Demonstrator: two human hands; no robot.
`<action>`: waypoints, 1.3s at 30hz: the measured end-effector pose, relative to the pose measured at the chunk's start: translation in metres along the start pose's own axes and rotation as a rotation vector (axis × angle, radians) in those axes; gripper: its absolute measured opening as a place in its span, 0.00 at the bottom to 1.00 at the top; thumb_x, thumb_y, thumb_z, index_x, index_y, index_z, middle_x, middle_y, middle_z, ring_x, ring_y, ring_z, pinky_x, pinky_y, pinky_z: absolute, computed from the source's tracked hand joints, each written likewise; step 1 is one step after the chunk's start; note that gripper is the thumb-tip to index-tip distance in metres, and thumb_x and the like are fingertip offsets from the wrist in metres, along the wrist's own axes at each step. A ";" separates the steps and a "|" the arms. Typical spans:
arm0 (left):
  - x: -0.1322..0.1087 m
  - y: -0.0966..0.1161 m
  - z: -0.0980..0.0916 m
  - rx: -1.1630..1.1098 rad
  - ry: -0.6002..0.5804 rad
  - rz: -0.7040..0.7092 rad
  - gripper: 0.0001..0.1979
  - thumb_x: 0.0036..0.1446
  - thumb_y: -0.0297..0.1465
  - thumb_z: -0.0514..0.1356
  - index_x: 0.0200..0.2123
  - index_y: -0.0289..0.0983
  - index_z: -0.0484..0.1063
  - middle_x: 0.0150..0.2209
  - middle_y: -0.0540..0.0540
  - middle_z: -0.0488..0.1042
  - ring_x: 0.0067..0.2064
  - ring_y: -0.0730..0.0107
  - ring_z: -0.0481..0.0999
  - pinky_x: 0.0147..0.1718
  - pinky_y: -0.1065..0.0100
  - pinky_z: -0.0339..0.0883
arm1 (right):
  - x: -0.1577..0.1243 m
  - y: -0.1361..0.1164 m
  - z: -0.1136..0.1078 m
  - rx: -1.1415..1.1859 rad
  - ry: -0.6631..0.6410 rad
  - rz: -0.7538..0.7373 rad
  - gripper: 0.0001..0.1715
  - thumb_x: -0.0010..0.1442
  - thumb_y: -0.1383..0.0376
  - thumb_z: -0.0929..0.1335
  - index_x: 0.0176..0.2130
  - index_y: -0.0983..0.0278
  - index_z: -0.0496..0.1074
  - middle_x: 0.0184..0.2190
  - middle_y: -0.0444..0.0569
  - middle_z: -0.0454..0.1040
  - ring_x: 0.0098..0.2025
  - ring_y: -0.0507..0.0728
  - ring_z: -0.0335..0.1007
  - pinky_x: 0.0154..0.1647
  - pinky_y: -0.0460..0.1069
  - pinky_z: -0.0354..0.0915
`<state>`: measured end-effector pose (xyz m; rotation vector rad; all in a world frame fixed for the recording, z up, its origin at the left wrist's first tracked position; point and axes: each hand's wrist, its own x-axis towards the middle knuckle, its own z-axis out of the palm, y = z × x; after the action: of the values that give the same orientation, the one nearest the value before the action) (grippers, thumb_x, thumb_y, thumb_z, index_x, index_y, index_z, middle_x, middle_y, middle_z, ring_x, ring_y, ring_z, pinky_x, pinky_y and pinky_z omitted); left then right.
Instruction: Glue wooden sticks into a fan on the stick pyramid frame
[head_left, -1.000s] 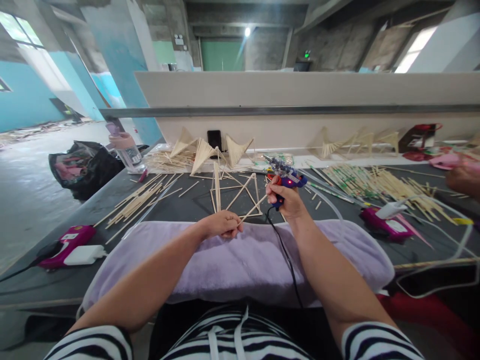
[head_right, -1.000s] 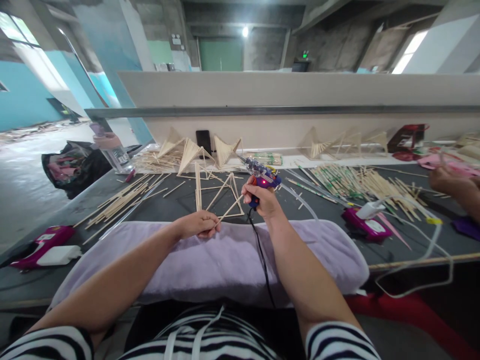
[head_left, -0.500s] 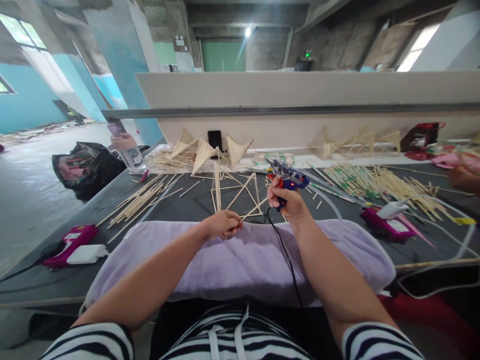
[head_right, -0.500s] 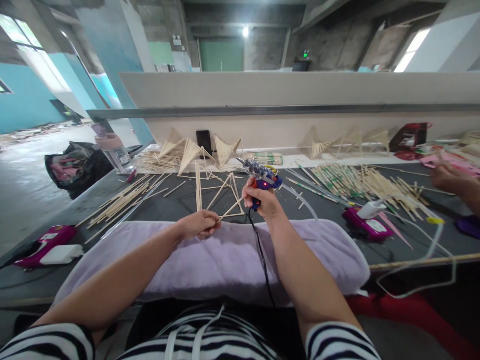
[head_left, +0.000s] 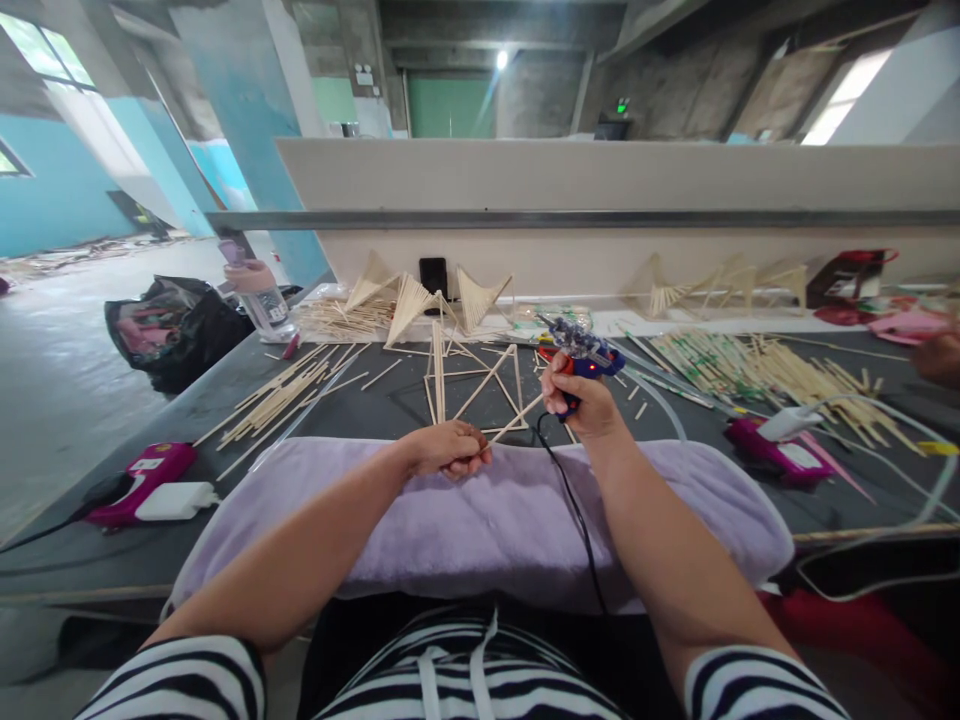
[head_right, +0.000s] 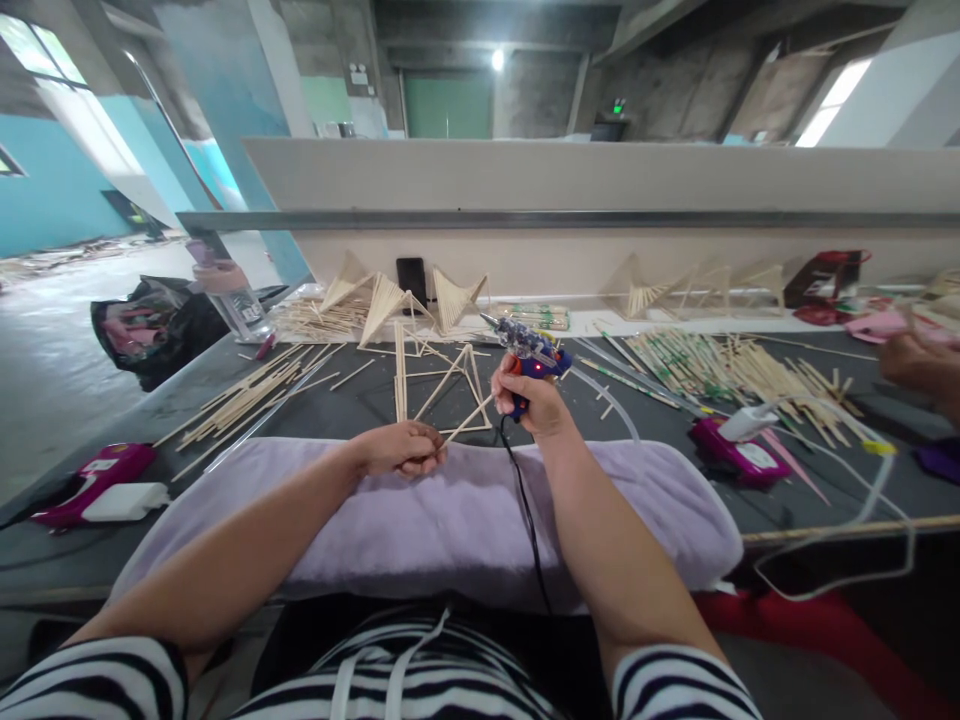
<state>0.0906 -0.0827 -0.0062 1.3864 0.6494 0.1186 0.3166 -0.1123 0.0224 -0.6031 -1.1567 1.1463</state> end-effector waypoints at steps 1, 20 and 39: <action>0.002 -0.002 0.000 -0.023 0.018 -0.006 0.07 0.42 0.25 0.52 0.27 0.32 0.67 0.18 0.53 0.64 0.13 0.84 0.51 0.12 0.77 0.41 | 0.000 0.000 0.000 0.002 -0.003 -0.001 0.13 0.44 0.64 0.70 0.31 0.61 0.63 0.19 0.39 0.69 0.13 0.46 0.54 0.15 0.43 0.57; 0.003 0.000 0.000 -0.116 0.210 0.095 0.07 0.51 0.31 0.55 0.28 0.33 0.66 0.18 0.55 0.61 0.14 0.87 0.48 0.11 0.79 0.42 | -0.002 -0.007 0.000 -0.024 0.047 -0.065 0.12 0.43 0.64 0.70 0.30 0.60 0.63 0.20 0.39 0.68 0.13 0.47 0.55 0.16 0.45 0.56; -0.005 0.009 -0.004 -0.055 0.130 0.148 0.12 0.45 0.23 0.52 0.35 0.31 0.70 0.22 0.52 0.66 0.16 0.84 0.53 0.15 0.75 0.49 | 0.000 -0.006 -0.007 -0.023 0.100 -0.081 0.12 0.44 0.65 0.70 0.30 0.60 0.64 0.20 0.40 0.68 0.14 0.46 0.55 0.16 0.44 0.55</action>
<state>0.0873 -0.0795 0.0039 1.3805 0.6457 0.3445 0.3253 -0.1132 0.0257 -0.6194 -1.1003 1.0238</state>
